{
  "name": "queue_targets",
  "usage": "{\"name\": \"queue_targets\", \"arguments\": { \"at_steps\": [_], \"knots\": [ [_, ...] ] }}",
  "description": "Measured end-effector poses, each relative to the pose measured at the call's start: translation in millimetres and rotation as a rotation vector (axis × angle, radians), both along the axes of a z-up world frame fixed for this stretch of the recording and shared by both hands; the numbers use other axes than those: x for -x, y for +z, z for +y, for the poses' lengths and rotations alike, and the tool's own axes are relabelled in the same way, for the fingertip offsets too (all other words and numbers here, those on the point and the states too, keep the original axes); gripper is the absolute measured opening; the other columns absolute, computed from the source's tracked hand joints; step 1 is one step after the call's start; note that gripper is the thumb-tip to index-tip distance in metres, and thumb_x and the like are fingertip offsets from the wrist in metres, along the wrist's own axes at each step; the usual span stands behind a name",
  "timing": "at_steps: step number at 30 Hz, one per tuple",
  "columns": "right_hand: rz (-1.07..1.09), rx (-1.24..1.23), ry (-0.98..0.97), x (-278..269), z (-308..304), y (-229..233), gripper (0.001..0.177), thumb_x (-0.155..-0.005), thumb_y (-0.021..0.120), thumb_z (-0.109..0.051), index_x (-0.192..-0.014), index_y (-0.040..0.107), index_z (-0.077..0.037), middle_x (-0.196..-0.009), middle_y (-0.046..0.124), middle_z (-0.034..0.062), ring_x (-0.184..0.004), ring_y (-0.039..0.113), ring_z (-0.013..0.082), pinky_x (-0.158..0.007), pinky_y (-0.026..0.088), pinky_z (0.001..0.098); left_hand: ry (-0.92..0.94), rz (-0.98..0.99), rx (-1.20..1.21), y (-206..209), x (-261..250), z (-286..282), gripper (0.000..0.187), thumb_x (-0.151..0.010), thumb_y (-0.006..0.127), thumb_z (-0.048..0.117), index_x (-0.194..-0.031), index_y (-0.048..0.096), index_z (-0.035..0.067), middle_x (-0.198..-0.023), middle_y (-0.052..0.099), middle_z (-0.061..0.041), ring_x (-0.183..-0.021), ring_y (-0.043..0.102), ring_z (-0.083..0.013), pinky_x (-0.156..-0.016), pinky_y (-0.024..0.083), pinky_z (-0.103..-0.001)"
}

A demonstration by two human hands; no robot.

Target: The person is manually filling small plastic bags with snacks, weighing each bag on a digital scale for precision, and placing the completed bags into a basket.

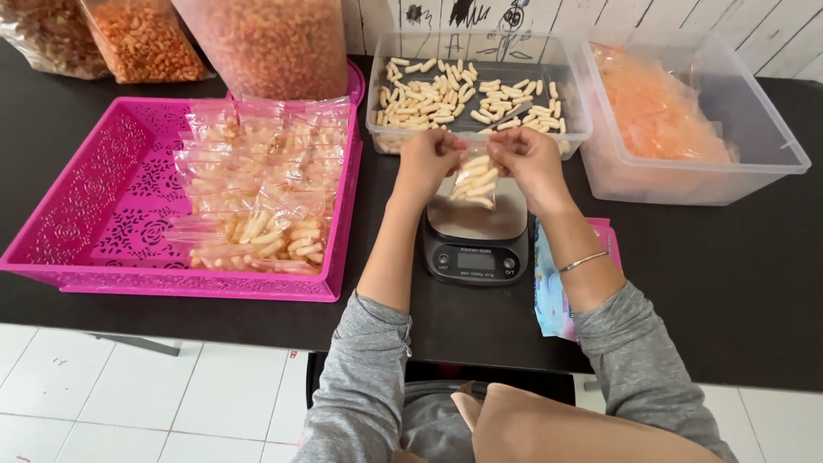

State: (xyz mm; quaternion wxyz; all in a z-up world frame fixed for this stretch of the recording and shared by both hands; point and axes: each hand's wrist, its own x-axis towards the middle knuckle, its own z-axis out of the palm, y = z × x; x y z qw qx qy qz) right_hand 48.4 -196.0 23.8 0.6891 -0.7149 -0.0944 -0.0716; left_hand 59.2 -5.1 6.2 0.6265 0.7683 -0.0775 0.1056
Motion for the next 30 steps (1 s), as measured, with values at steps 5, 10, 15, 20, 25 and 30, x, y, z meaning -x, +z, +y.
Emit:
{"name": "queue_targets", "arguments": {
  "at_steps": [5, 10, 15, 20, 25, 30],
  "knots": [
    [0.024, 0.045, -0.020, -13, -10, -34, 0.029, -0.086, 0.078, -0.003, -0.113, 0.067, -0.002, -0.087, 0.069, 0.0098, -0.070, 0.070, 0.0123, -0.055, 0.062, 0.0207, 0.032, 0.074, -0.091, -2, 11, 2, 0.015, -0.074, 0.079, 0.007, -0.089, 0.077, 0.006, -0.065, 0.072, -0.008, -0.055, 0.071, -0.0156, -0.054, 0.062, -0.026],
    [0.017, 0.118, -0.084, -7, -13, -33, 0.030, -0.087, 0.080, -0.010, -0.114, 0.067, -0.005, -0.092, 0.070, 0.0106, -0.074, 0.070, 0.0119, -0.055, 0.060, 0.0210, 0.083, 0.061, -0.200, -4, 19, 5, 0.017, -0.077, 0.080, 0.016, -0.092, 0.078, 0.009, -0.071, 0.073, -0.011, -0.063, 0.074, -0.0211, -0.062, 0.062, -0.034],
    [-0.084, 0.187, -0.264, -32, -32, -52, 0.024, -0.091, 0.078, -0.017, -0.111, 0.067, -0.009, -0.092, 0.069, 0.0028, -0.079, 0.068, 0.0069, -0.063, 0.058, 0.0200, 0.220, -0.030, -0.148, -4, 19, 12, 0.023, -0.088, 0.076, 0.034, -0.094, 0.075, 0.012, -0.066, 0.070, -0.004, -0.064, 0.071, -0.0172, -0.067, 0.058, -0.033],
    [-0.091, 0.176, -0.313, -31, -34, -50, 0.020, -0.093, 0.075, -0.016, -0.109, 0.067, -0.008, -0.089, 0.068, 0.0028, -0.078, 0.068, 0.0080, -0.065, 0.057, 0.0216, 0.298, -0.088, -0.107, 11, 35, 10, 0.020, -0.093, 0.072, 0.031, -0.093, 0.074, 0.011, -0.066, 0.069, -0.004, -0.067, 0.068, -0.0193, -0.069, 0.056, -0.035],
    [-0.079, 0.171, -0.318, -33, -35, -52, 0.021, -0.092, 0.076, -0.017, -0.108, 0.068, -0.008, -0.087, 0.068, 0.0023, -0.078, 0.068, 0.0079, -0.066, 0.056, 0.0218, 0.328, -0.134, -0.087, 12, 35, 9, 0.020, -0.093, 0.071, 0.032, -0.091, 0.074, 0.012, -0.067, 0.069, -0.005, -0.069, 0.067, -0.0200, -0.070, 0.055, -0.036],
    [-0.049, 0.173, -0.270, -33, -36, -51, 0.021, -0.095, 0.074, -0.019, -0.111, 0.066, -0.008, -0.087, 0.066, 0.0008, -0.076, 0.066, 0.0066, -0.063, 0.053, 0.0206, 0.322, -0.140, -0.062, 10, 34, 8, 0.018, -0.093, 0.072, 0.031, -0.089, 0.074, 0.013, -0.065, 0.069, -0.001, -0.066, 0.068, -0.0156, -0.068, 0.056, -0.031]
  ]
}}
